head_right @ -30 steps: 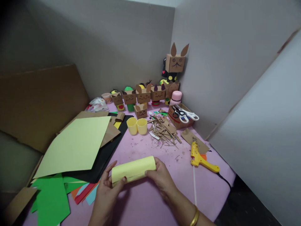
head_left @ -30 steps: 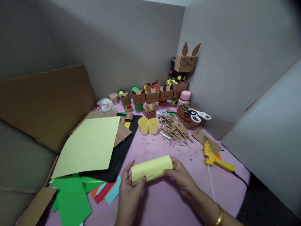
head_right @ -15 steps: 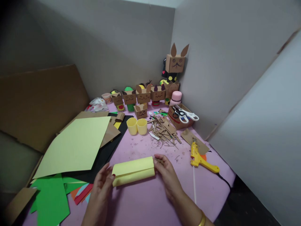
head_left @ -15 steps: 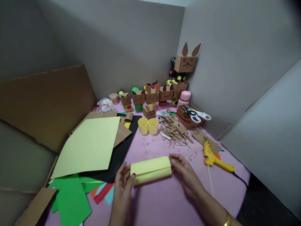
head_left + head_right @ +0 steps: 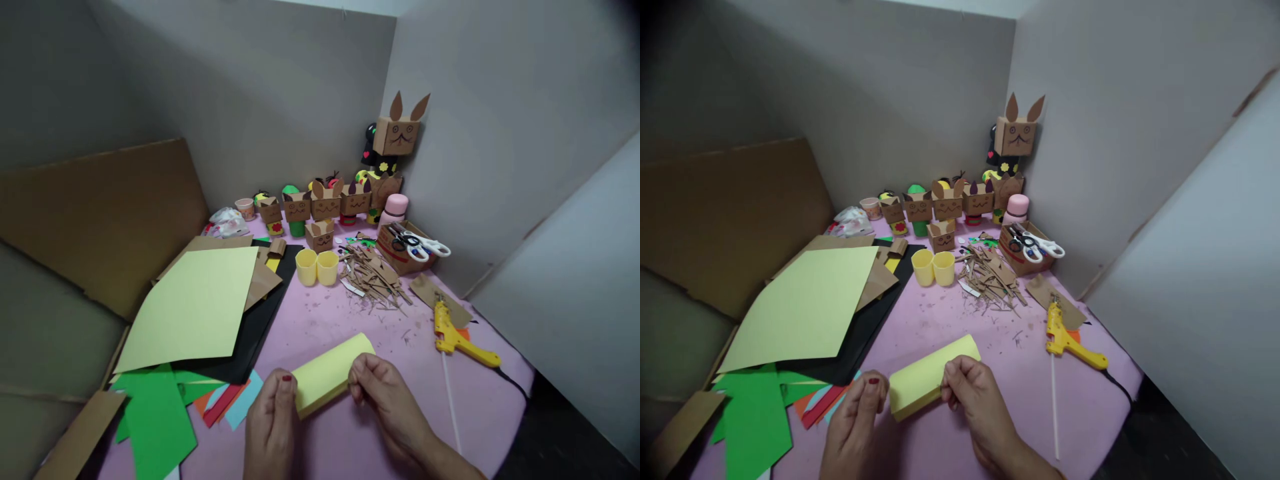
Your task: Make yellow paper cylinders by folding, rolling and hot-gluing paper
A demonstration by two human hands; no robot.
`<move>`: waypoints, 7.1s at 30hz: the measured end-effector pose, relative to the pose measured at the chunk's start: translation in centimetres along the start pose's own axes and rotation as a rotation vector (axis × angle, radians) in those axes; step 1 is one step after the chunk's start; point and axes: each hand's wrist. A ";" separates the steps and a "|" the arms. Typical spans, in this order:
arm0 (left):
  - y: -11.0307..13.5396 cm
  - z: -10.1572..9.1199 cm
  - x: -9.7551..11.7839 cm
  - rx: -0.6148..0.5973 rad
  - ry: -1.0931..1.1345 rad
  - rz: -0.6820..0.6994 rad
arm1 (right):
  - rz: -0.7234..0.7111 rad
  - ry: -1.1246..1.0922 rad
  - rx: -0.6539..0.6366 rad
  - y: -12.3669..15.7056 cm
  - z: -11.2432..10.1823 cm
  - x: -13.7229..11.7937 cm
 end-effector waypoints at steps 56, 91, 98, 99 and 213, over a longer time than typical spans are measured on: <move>1.2 2.0 0.1 -0.429 0.562 -0.469 | -0.261 0.284 -0.117 1.5 1.9 -0.6; -2.1 -7.7 1.2 -0.144 -0.592 -0.021 | -0.078 0.475 -0.254 1.7 -2.1 -1.0; -0.5 -2.3 -2.4 -0.108 0.050 -0.265 | -0.225 0.539 0.212 -2.2 -5.7 -1.5; -0.2 -1.8 -2.7 -0.082 0.073 -0.289 | -0.171 0.490 0.154 -2.7 -5.8 -1.2; -0.8 -0.5 -1.7 -0.270 0.377 -0.440 | 0.066 0.121 -0.248 -0.7 -3.8 -0.2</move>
Point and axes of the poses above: each hand's wrist, its own y-axis away from the middle knuckle, its own z-axis out of the palm, x = y × z, and after that the axes turned 3 degrees about y, right-handed
